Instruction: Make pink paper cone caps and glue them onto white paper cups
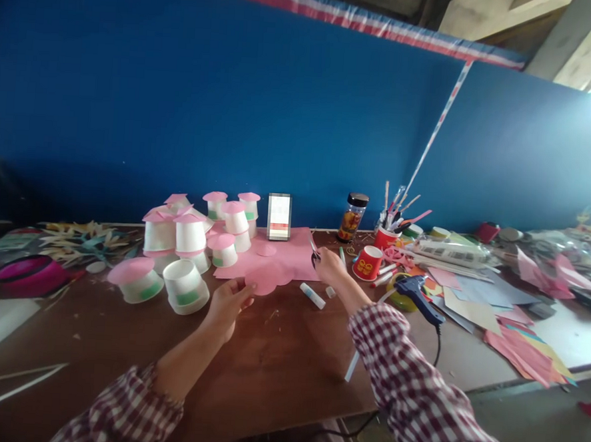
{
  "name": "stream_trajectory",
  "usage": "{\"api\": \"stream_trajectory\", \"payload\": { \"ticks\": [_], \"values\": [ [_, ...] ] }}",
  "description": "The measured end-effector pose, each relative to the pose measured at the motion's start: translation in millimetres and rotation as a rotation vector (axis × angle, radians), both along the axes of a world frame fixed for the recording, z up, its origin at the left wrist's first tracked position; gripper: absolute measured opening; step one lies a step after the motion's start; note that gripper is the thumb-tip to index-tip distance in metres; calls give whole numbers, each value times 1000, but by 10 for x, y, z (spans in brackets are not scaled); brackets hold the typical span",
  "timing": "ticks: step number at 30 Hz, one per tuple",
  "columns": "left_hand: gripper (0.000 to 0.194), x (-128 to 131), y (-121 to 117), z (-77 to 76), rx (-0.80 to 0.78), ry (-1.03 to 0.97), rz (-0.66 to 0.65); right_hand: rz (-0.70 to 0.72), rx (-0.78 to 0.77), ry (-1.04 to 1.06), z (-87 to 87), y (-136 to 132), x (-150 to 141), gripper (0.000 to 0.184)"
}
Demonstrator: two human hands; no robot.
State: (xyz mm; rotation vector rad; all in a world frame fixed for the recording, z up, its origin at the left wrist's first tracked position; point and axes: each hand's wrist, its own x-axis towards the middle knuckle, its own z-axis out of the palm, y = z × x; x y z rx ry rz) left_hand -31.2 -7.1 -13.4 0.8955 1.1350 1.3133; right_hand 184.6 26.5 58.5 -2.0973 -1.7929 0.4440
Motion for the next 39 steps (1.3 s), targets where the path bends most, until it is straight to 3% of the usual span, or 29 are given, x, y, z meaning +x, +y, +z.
{"api": "stream_trajectory", "payload": {
  "ticks": [2, 5, 8, 11, 14, 24, 29, 39],
  "values": [
    [34, -12, 4, 38, -39, -70, -18, 70, 33, 209, 9, -188, -84, 22],
    [32, -30, 2, 98, -62, -146, -2, 238, 8, 1054, -43, -644, -240, 25],
    [31, -36, -13, 151, -88, -210, 45, 176, -112, 1304, -148, -1101, -371, 41],
    [30, -39, -33, 186, -108, -278, 48, 143, -156, 1243, -270, -1364, -450, 48],
    [28, -49, -50, 202, -94, -354, 11, 164, -181, 1165, -394, -1439, -499, 44],
    [29, -43, -96, 242, -126, -456, 1, 183, -146, 1142, -642, -1332, -679, 46],
    [27, -18, -108, 231, -158, -428, -1, 121, -118, 1124, -691, -1251, -677, 47],
    [25, 27, -133, 190, -162, -378, -9, 130, -121, 1148, -720, -1187, -657, 44]
  ]
}}
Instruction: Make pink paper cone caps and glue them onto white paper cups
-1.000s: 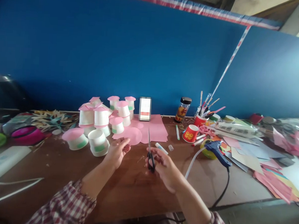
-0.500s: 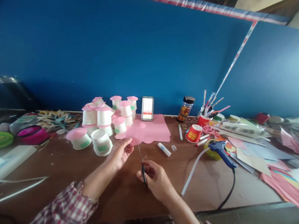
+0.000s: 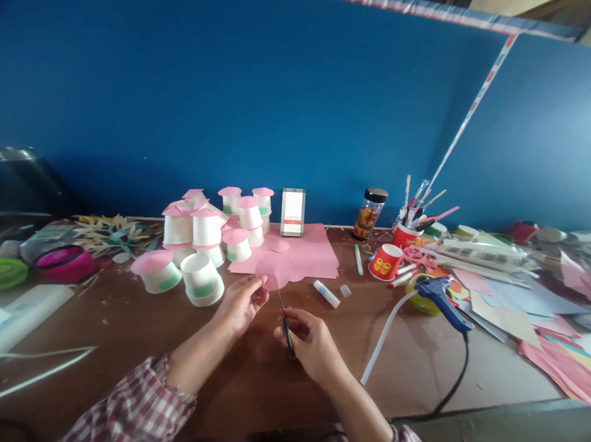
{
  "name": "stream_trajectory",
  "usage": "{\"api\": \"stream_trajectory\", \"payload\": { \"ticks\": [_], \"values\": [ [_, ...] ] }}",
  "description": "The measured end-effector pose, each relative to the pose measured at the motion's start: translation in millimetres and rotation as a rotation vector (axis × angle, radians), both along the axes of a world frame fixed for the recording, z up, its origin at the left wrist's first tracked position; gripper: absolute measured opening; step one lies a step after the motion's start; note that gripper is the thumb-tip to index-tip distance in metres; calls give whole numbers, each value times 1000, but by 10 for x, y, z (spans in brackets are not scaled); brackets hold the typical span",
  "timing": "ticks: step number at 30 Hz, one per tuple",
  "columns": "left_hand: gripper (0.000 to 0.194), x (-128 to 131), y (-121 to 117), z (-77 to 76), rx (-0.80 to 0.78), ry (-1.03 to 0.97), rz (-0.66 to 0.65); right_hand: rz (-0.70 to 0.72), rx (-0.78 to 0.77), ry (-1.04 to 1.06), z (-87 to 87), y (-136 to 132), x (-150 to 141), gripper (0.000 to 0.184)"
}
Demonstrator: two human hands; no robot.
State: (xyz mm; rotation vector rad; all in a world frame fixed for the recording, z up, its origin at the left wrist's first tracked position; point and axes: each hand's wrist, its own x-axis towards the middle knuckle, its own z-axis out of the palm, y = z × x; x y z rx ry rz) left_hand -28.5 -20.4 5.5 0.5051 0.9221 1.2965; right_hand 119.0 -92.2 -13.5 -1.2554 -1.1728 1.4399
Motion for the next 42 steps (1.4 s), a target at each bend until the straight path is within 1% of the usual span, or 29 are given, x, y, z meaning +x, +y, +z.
{"api": "stream_trajectory", "payload": {
  "ticks": [5, 11, 18, 33, 42],
  "values": [
    [25, -7, 12, -27, 1, 5, -6, -20, -9, -31, 6, -2, -5, 43],
    [25, -12, 26, -73, 17, 6, -20, -20, -3, -92, 57, -11, -15, 45],
    [25, -8, 29, -78, -3, 3, -9, -37, -14, -118, 100, -11, -32, 47],
    [23, -5, 48, -78, -38, 9, 2, -48, -11, -96, 86, -23, -26, 39],
    [22, -17, 44, -93, -27, 13, -8, -56, -20, -88, 78, -22, -28, 37]
  ]
}}
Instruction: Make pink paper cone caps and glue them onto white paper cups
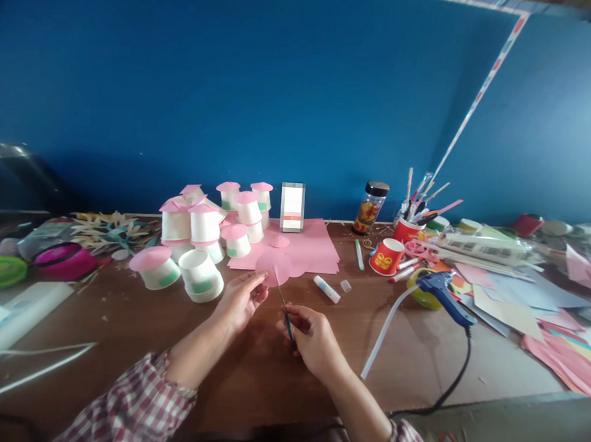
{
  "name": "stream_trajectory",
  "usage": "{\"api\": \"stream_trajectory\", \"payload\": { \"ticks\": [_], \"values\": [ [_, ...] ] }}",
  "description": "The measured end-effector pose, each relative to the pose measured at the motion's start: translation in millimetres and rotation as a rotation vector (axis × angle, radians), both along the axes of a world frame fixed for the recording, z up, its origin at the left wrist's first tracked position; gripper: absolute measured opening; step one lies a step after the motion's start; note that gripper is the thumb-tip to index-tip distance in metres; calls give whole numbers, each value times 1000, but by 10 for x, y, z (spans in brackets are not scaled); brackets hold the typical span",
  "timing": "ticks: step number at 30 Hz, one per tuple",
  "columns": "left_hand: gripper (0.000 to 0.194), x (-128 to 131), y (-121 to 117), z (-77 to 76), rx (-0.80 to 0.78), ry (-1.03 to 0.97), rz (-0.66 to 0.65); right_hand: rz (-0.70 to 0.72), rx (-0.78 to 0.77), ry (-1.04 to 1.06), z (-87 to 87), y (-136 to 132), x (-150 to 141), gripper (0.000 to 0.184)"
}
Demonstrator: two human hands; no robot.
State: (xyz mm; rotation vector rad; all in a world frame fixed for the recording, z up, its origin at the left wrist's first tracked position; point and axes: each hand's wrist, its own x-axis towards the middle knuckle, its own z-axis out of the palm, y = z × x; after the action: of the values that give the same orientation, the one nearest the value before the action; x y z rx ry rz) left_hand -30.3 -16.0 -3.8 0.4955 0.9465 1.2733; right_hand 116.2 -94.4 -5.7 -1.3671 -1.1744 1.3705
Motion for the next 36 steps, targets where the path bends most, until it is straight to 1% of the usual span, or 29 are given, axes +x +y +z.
{"api": "stream_trajectory", "payload": {
  "ticks": [12, 22, 25, 27, 30, 32, 34, 36],
  "values": [
    [22, -4, -5, 9, 6, 3, -4, -11, 1, -4, 12, 6, -8, 35],
    [25, -9, -11, 2, 21, -4, -17, -35, 20, -40, -54, 7, 2, 34],
    [25, -10, -11, 4, 29, -1, -21, -34, 17, -56, -21, 8, -2, 34],
    [25, -13, -9, 8, 25, -2, -20, -9, 7, -70, 22, 0, 5, 35],
    [24, -23, -4, 23, 23, -3, -17, 67, 13, -122, 80, -36, 53, 40],
    [25, -29, -2, 39, 22, -5, -14, 86, 69, -178, 95, -69, 118, 41],
    [25, -30, -2, 57, 19, -10, -9, 58, 160, -298, 109, -93, 214, 33],
    [25, -28, -3, 72, 20, -9, 4, 31, 240, -471, 158, -85, 334, 26]
  ]
}}
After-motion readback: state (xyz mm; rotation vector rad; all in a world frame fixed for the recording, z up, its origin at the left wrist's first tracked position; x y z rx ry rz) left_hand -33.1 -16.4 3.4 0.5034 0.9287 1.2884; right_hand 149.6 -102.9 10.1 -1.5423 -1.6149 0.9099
